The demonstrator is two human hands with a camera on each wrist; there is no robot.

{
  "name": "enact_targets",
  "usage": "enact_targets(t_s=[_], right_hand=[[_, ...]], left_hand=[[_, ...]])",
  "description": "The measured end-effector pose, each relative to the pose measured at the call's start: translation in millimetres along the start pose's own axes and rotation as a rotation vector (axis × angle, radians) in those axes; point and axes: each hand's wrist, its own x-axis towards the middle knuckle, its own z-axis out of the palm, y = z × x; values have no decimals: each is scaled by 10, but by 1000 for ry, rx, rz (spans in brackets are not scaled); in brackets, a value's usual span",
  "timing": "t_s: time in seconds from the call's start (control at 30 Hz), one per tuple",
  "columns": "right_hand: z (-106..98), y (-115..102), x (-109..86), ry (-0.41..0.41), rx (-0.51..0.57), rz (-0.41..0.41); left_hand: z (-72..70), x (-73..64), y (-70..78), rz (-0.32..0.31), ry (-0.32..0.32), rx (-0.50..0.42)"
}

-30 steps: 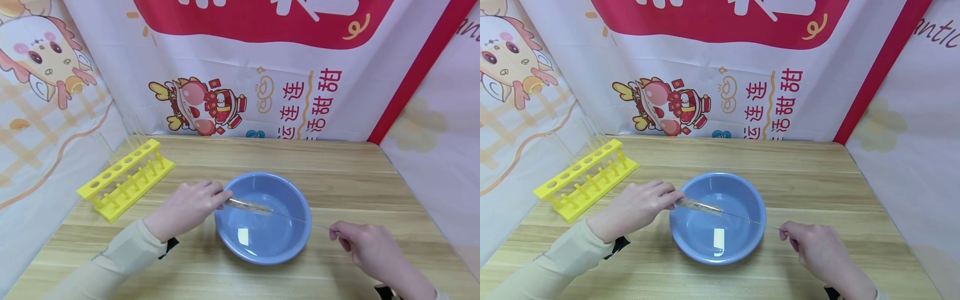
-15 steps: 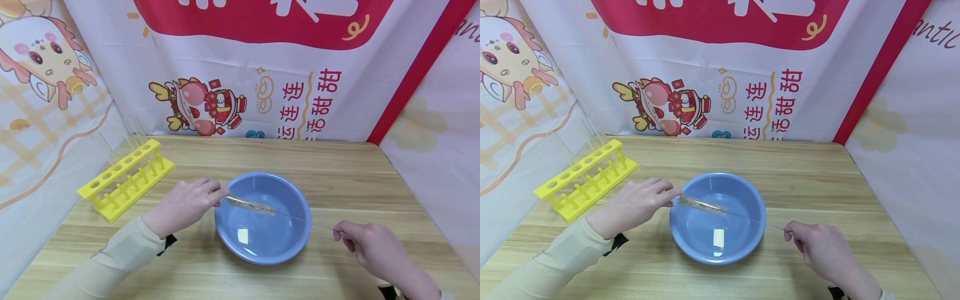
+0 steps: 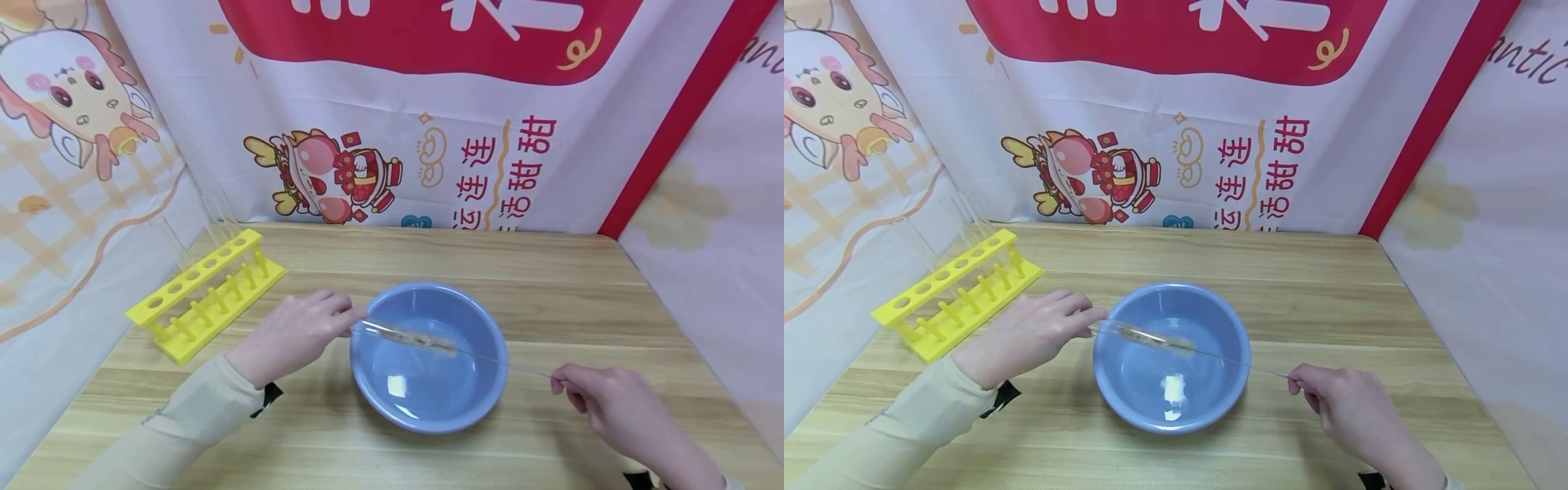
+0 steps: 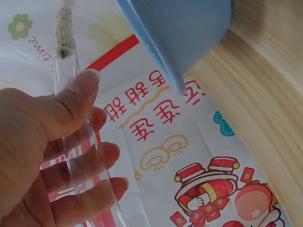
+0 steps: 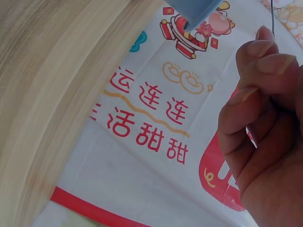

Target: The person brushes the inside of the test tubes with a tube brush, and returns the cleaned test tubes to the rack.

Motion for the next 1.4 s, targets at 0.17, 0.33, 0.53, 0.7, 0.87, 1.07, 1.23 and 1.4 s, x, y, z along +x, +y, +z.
enact_targets(t_s=[0.17, 0.33, 0.53, 0.7, 0.87, 1.07, 1.23, 1.4], right_hand=[[-18, 61, -101, 8, 49, 6], [-126, 111, -224, 14, 47, 22], [-252, 209, -353, 58, -51, 75], [-331, 255, -402, 73, -113, 118], [-321, 214, -347, 53, -162, 122], [-300, 156, -293, 36, -165, 111], [-283, 126, -270, 33, -185, 101], [-281, 90, -257, 11, -182, 116]], left_hand=[[9, -42, -34, -3, 48, 22], [-35, -16, -50, 10, 60, 51], [-155, -55, -128, -44, 24, 181], [-215, -68, -152, -9, 56, 232], [-251, -27, -56, 92, 74, 326], [-300, 27, 40, 143, 86, 447], [-310, 58, 51, 170, 132, 454], [-287, 54, 14, 168, 152, 365]])
